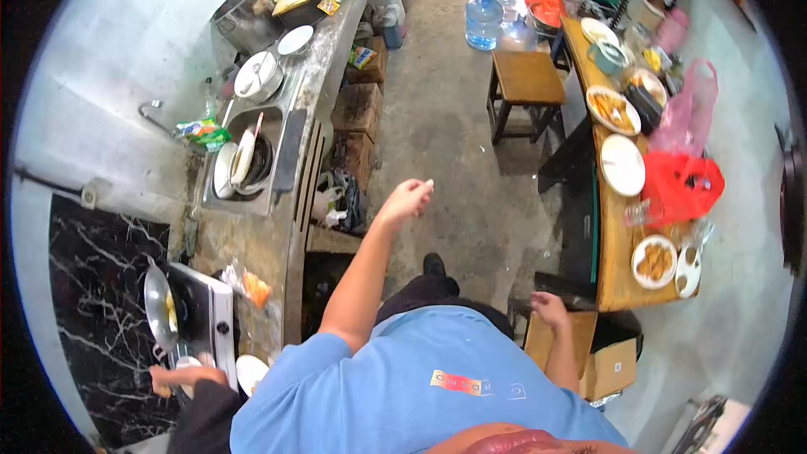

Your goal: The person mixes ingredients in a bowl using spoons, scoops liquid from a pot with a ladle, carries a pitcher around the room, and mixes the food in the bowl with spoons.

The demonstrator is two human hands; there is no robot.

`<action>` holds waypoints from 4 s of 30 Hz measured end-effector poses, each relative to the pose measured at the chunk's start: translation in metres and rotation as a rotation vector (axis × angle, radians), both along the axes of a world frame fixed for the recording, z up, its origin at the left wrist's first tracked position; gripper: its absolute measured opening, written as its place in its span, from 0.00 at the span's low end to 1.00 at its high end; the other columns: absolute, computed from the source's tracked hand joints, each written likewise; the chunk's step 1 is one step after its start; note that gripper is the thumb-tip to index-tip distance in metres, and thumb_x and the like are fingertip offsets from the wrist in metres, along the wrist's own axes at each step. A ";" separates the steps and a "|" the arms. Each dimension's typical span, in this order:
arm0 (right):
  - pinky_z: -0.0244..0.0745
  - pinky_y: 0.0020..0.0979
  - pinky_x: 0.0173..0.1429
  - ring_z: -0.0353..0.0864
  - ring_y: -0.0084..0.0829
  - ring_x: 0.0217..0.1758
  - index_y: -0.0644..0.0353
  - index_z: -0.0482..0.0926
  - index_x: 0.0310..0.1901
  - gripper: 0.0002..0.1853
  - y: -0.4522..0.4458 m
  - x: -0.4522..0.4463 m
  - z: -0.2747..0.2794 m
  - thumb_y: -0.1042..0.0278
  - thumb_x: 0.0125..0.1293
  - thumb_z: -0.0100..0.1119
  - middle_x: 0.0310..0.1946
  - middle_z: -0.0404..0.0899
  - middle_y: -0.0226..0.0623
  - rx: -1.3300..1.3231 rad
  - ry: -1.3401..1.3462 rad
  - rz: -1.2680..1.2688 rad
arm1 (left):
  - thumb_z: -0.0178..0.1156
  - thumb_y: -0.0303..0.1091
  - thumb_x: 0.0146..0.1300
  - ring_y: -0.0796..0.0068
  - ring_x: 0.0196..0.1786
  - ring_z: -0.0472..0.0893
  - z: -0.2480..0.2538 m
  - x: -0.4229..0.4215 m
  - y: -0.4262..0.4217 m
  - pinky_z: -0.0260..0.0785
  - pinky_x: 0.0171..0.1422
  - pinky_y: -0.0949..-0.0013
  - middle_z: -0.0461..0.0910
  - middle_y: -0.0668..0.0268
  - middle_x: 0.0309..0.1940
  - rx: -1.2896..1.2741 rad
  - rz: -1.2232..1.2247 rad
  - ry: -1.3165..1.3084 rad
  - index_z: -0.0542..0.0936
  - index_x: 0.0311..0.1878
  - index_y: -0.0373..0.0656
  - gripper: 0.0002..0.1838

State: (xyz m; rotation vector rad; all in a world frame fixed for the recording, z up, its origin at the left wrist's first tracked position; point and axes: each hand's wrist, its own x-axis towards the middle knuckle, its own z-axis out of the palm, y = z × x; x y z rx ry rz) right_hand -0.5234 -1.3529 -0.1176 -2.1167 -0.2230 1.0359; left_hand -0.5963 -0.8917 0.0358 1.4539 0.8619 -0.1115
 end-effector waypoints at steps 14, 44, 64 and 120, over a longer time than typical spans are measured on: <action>0.71 0.28 0.27 0.77 0.25 0.26 0.70 0.75 0.52 0.20 0.320 0.328 -0.060 0.67 0.61 0.63 0.33 0.80 0.41 -0.130 -0.020 -0.099 | 0.40 0.47 0.72 0.78 0.33 0.75 0.011 0.299 0.343 0.67 0.39 0.72 0.79 0.69 0.35 -0.204 0.253 -0.160 0.81 0.41 0.43 0.22; 0.77 0.44 0.48 0.81 0.51 0.46 0.64 0.74 0.48 0.17 1.468 0.736 0.153 0.62 0.63 0.55 0.42 0.81 0.53 0.069 -0.773 1.605 | 0.50 0.37 0.65 0.58 0.34 0.83 0.006 0.557 0.913 0.71 0.34 0.61 0.82 0.51 0.29 0.091 0.966 0.309 0.80 0.33 0.38 0.14; 0.77 0.41 0.42 0.81 0.43 0.37 0.56 0.80 0.47 0.15 1.549 0.770 0.165 0.75 0.58 0.50 0.31 0.78 0.42 0.647 -0.763 2.007 | 0.51 0.36 0.57 0.50 0.41 0.82 0.064 0.615 0.937 0.73 0.48 0.54 0.83 0.53 0.34 0.347 0.916 1.020 0.85 0.33 0.43 0.13; 0.80 0.41 0.39 0.83 0.42 0.35 0.57 0.81 0.39 0.10 1.482 0.719 0.194 0.74 0.59 0.50 0.33 0.81 0.43 0.211 -0.953 2.097 | 0.55 0.34 0.57 0.54 0.29 0.83 0.088 0.616 0.936 0.75 0.35 0.56 0.81 0.53 0.21 0.793 0.884 1.103 0.81 0.24 0.41 0.10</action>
